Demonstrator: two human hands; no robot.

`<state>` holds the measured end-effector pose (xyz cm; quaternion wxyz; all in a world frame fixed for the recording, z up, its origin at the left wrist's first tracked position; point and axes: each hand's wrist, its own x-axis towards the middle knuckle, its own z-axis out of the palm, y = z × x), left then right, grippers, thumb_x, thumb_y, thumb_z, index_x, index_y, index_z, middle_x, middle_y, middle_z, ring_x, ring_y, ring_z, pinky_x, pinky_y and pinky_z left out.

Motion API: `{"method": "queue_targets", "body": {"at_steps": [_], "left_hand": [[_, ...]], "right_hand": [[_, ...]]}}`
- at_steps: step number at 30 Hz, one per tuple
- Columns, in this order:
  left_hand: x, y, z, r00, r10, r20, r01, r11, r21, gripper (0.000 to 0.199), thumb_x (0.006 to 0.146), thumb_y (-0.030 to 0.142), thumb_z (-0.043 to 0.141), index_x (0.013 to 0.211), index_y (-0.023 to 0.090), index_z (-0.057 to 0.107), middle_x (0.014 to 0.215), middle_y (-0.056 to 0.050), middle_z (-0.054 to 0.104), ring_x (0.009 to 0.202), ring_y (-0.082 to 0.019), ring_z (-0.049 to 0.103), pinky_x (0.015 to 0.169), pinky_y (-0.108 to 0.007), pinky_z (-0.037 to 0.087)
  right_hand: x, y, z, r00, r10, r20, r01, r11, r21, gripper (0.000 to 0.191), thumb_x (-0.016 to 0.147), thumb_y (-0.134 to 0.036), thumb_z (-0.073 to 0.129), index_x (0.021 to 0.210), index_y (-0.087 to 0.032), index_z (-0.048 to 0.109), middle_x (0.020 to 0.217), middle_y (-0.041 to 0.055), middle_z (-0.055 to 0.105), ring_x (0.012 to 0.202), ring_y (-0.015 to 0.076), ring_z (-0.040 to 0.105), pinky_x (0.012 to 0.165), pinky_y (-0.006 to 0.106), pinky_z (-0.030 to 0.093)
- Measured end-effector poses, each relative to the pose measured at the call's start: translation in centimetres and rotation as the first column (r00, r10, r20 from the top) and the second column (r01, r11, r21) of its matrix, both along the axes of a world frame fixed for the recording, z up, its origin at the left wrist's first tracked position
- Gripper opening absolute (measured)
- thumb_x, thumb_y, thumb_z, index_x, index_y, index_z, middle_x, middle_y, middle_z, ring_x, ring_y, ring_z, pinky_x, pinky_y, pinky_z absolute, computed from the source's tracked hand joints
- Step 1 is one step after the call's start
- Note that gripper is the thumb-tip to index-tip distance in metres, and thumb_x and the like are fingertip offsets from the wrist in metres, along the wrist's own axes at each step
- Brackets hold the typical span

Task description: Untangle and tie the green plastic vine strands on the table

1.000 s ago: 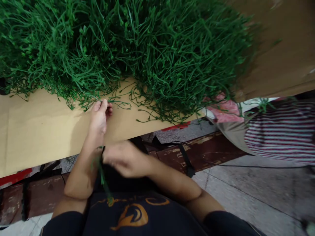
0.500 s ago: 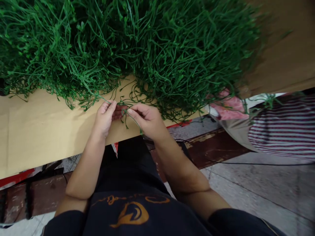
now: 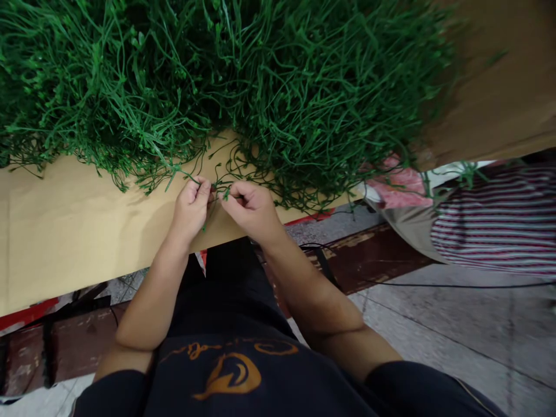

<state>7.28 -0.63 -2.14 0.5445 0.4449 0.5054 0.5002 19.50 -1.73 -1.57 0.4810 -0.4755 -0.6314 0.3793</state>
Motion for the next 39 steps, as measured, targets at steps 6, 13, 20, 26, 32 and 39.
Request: {"method": "queue_targets", "body": {"at_steps": [6,13,20,26,32,39], "left_hand": [[0.2,-0.2,0.8,0.981,0.023,0.192,0.0,0.993,-0.117,0.016,0.085,0.014,0.049,0.07,0.018,0.048,0.056,0.006,0.051,0.048,-0.005,0.049,0.05,-0.017,0.041],[-0.1,-0.3,1.0,0.98,0.048,0.191,-0.03,0.995,-0.094,0.011,0.081,0.021,0.057,0.071,0.017,0.06,0.063,0.003,0.06,0.056,-0.007,0.054,0.062,-0.02,0.047],[-0.5,-0.3,0.3,0.988,-0.082,0.13,0.084,0.996,-0.005,0.011,0.074,0.025,0.065,0.081,0.017,0.067,0.075,0.001,0.066,0.069,-0.008,0.058,0.068,-0.019,0.046],[-0.8,-0.2,0.3,0.988,0.058,0.142,-0.072,0.993,0.096,0.008,0.082,0.021,0.055,0.076,0.018,0.059,0.073,0.002,0.064,0.072,-0.009,0.06,0.074,-0.021,0.047],[-0.8,-0.4,0.4,0.999,0.019,-0.029,-0.015,0.992,0.123,0.009,0.081,0.023,0.057,0.073,0.018,0.056,0.06,0.004,0.052,0.057,-0.007,0.048,0.059,-0.019,0.041],[-0.3,-0.8,0.2,0.97,-0.152,-0.188,0.187,0.965,0.185,0.018,0.078,0.032,0.06,0.069,0.017,0.056,0.066,0.002,0.053,0.066,-0.01,0.047,0.066,-0.021,0.04]], "right_hand": [[0.1,0.5,-0.7,0.969,0.087,-0.231,-0.091,0.996,-0.007,0.035,0.084,-0.042,0.049,0.058,-0.019,0.04,0.053,-0.0044,0.033,0.051,0.0073,0.034,0.05,0.023,0.031],[-0.4,0.1,-1.5,0.957,0.12,-0.263,-0.144,0.987,-0.075,0.039,0.082,-0.055,0.048,0.068,-0.019,0.049,0.065,0.0001,0.046,0.073,0.0119,0.052,0.068,0.026,0.045],[-1.1,0.7,-2.3,0.967,0.045,-0.252,-0.062,0.996,-0.058,0.033,0.082,-0.048,0.052,0.071,-0.017,0.056,0.08,0.0044,0.059,0.085,0.0136,0.057,0.085,0.03,0.045],[0.3,2.4,-2.2,0.991,0.125,-0.042,-0.119,0.986,0.118,0.031,0.08,-0.047,0.057,0.076,-0.016,0.058,0.076,0.0027,0.056,0.074,0.0123,0.052,0.071,0.028,0.043],[2.5,2.3,-0.2,0.987,0.145,-0.068,-0.138,0.986,0.097,0.033,0.08,-0.049,0.056,0.091,-0.018,0.055,0.086,0.0041,0.052,0.077,0.0129,0.052,0.068,0.027,0.042],[1.6,2.3,0.6,0.953,0.151,0.262,-0.189,0.974,0.128,0.023,0.087,-0.032,0.046,0.069,-0.018,0.045,0.064,-0.0004,0.043,0.062,0.0111,0.04,0.06,0.027,0.03]]}}
